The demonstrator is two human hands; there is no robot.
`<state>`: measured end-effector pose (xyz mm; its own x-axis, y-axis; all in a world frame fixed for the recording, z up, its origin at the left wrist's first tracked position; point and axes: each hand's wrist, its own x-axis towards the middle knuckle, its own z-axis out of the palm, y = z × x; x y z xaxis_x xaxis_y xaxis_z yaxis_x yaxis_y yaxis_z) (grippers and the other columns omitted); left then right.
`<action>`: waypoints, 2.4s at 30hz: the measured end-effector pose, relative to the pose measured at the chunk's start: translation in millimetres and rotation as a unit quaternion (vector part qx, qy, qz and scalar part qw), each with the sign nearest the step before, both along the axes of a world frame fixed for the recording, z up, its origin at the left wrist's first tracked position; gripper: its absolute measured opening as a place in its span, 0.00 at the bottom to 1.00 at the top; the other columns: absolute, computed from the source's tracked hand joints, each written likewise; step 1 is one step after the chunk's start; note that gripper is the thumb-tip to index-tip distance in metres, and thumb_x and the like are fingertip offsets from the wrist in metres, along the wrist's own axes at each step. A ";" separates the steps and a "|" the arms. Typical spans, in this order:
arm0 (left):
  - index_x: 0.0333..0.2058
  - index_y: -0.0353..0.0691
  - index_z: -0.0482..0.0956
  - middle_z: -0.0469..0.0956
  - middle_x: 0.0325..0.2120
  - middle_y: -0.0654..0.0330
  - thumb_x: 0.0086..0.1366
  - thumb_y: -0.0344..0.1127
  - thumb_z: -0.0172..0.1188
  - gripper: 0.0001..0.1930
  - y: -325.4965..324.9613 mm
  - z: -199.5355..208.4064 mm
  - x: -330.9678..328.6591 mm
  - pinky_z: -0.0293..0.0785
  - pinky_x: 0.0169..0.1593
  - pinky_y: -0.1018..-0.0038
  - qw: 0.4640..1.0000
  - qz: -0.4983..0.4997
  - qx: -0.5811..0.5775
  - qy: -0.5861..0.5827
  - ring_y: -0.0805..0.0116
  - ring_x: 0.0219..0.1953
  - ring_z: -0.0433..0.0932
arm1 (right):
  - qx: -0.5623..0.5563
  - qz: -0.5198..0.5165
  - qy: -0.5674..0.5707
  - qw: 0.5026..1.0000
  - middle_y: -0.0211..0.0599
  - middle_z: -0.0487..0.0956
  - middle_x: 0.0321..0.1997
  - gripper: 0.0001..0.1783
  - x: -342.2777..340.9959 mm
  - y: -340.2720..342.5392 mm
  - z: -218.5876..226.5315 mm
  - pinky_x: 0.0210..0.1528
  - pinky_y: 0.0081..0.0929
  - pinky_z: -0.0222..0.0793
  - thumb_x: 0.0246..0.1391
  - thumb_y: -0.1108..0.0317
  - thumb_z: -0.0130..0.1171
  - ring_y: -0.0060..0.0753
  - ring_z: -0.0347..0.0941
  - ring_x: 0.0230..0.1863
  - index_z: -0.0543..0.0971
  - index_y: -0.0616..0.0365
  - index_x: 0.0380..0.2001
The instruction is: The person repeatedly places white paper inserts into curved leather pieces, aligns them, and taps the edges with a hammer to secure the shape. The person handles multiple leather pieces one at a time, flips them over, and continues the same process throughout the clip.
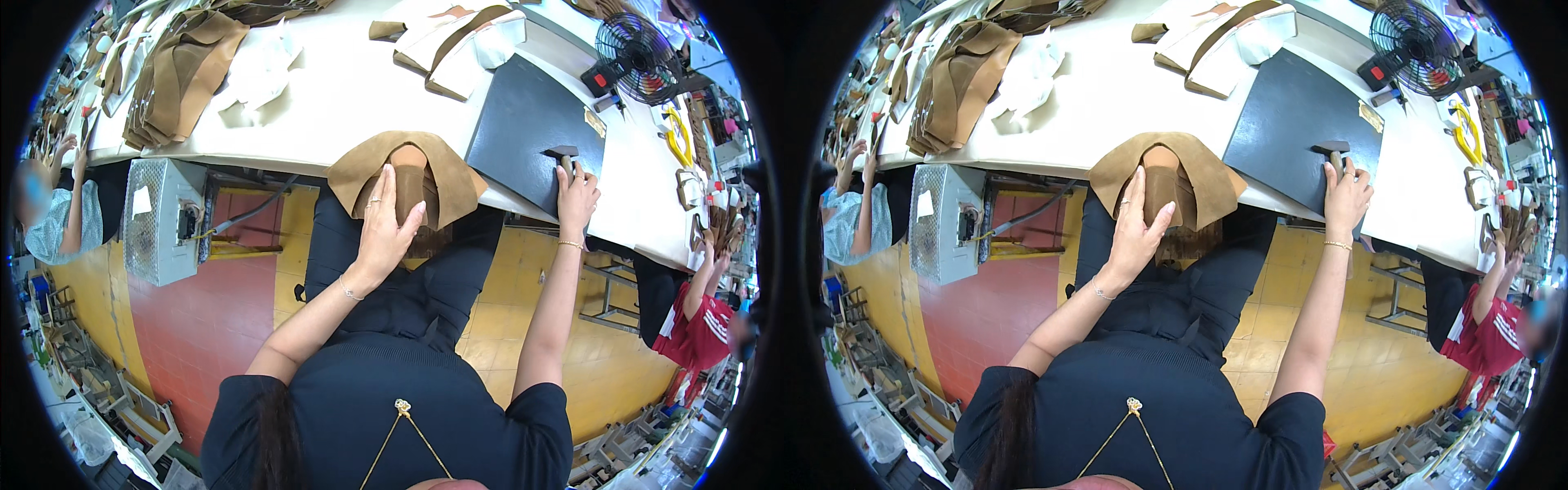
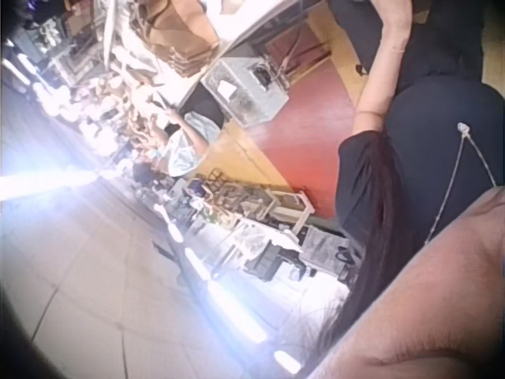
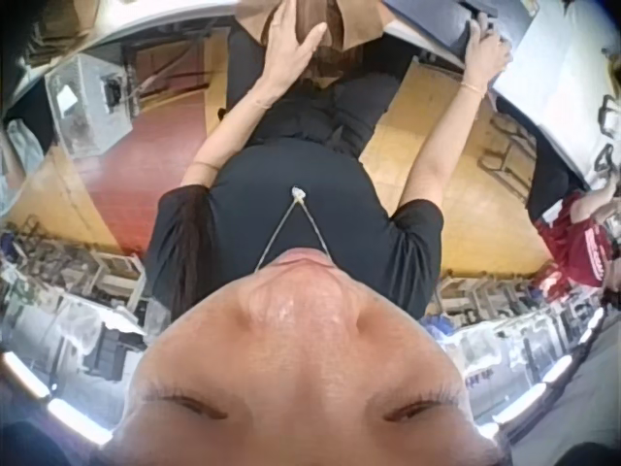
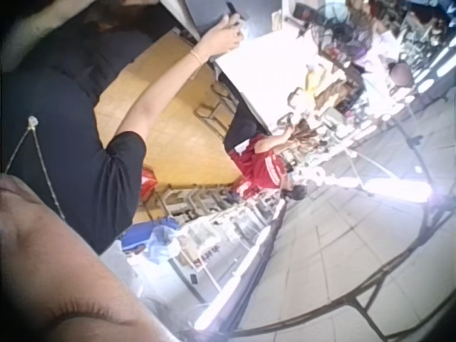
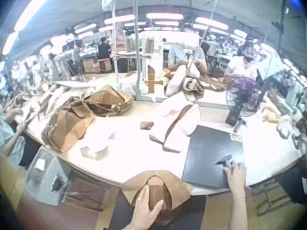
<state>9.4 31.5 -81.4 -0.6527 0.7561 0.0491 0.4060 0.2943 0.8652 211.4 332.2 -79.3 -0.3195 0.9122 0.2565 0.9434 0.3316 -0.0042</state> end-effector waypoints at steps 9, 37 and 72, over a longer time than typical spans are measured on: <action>0.71 0.30 0.35 0.45 0.71 0.38 0.68 0.39 0.60 0.47 3.0 -1.5 8.4 0.48 0.73 0.58 0.996 0.011 0.021 -0.091 0.44 0.72 0.49 | -0.146 0.168 0.242 0.944 0.50 0.79 0.40 0.19 -40.6 -86.4 65.9 0.39 0.38 0.74 0.71 0.61 0.46 0.48 0.78 0.37 0.76 0.63 0.54; 0.71 0.31 0.34 0.44 0.72 0.41 0.57 0.37 0.70 0.57 2.9 -23.0 10.1 0.44 0.74 0.52 0.998 0.012 0.037 -0.059 0.45 0.71 0.53 | -0.156 0.442 0.309 0.828 0.38 0.76 0.29 0.31 -70.0 -212.1 78.8 0.26 0.34 0.71 0.54 0.78 0.62 0.39 0.75 0.25 0.72 0.54 0.62; 0.72 0.39 0.37 0.50 0.71 0.44 0.60 0.43 0.68 0.53 2.8 -23.7 12.4 0.45 0.74 0.57 0.995 0.039 0.011 -0.095 0.41 0.71 0.54 | -0.311 0.364 0.229 0.847 0.51 0.80 0.33 0.19 -117.4 -152.8 112.7 0.36 0.41 0.73 0.66 0.68 0.52 0.53 0.78 0.32 0.74 0.58 0.59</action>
<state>21.8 34.3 -105.1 -0.7082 0.7030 -0.0649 0.2105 0.2980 0.9311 94.0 179.4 33.4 -0.8531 0.5196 0.0465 0.3420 0.6244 -0.7023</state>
